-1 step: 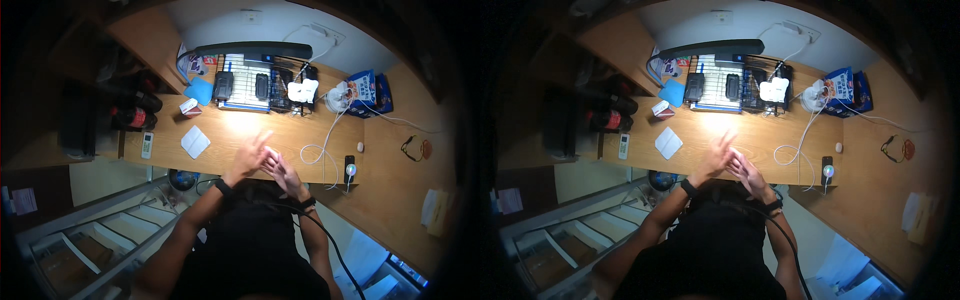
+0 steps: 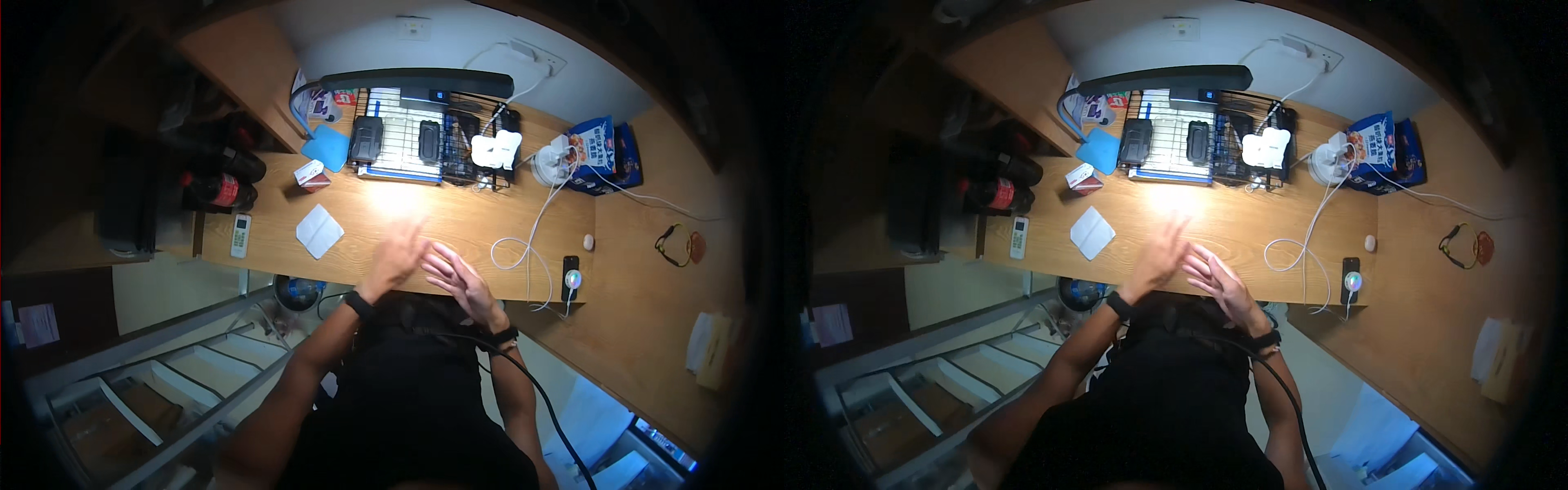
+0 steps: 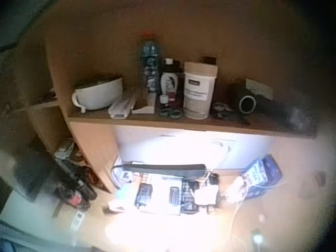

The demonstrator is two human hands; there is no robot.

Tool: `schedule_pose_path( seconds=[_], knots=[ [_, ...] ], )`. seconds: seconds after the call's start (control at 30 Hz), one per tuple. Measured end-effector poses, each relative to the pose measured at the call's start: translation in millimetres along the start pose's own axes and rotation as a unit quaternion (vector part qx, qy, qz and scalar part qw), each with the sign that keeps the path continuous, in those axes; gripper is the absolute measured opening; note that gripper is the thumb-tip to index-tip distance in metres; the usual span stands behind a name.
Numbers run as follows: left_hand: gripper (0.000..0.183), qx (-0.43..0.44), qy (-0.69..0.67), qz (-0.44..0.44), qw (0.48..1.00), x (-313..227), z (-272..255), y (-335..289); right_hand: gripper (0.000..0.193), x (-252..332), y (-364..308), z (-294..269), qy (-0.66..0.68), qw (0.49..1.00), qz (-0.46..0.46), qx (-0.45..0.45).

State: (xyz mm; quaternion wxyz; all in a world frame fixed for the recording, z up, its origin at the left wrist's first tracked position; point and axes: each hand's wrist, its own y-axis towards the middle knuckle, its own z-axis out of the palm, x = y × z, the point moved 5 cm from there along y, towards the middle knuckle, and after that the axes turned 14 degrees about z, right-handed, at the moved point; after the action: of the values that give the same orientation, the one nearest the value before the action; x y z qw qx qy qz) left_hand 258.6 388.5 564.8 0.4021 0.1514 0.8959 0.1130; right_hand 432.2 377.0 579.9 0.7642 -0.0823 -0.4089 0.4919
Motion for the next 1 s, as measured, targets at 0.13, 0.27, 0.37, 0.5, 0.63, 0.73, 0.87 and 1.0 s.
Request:
schedule_pose_path(
  seconds=[0.13, 0.27, 0.37, 0.5, 0.63, 0.73, 0.87, 1.0],
  knots=[
    [0.060, 0.078, 0.110, -0.238, 0.962, 120.4, -15.4, -80.6, 0.049, 16.1, -33.1, -9.3, -0.189, 0.977, 0.018, -0.102],
    [0.071, 0.065, 0.216, -0.265, 0.938, 197.4, -30.3, -161.3, 0.043, 9.7, -44.4, -51.9, -0.154, 0.969, -0.008, -0.191],
    [0.076, 0.130, 0.241, -0.286, 0.918, 203.3, -37.6, -163.6, 0.040, 6.6, -56.5, -72.5, -0.143, 0.956, -0.019, -0.254],
    [0.076, 0.093, 0.274, -0.349, 0.891, 238.8, -72.1, -170.3, 0.037, 8.1, -57.4, -77.3, -0.124, 0.953, -0.030, -0.273],
    [0.075, 0.017, 0.286, -0.380, 0.880, 240.8, -95.7, -136.1, 0.036, 2.9, -54.2, -83.9, -0.109, 0.955, -0.045, -0.272],
    [0.077, -0.102, 0.250, -0.253, 0.929, 219.3, -120.5, -72.7, 0.036, 4.1, -53.4, -83.9, -0.142, 0.944, -0.050, -0.293],
    [0.083, -0.097, 0.246, -0.164, 0.950, 205.1, -137.6, -7.6, 0.034, 5.0, -53.5, -79.8, -0.178, 0.936, -0.059, -0.299],
    [0.062, -0.081, 0.210, -0.237, 0.945, 220.5, -149.2, -6.2, 0.034, 2.7, -51.7, -75.0, -0.197, 0.933, -0.076, -0.292]
  ],
)
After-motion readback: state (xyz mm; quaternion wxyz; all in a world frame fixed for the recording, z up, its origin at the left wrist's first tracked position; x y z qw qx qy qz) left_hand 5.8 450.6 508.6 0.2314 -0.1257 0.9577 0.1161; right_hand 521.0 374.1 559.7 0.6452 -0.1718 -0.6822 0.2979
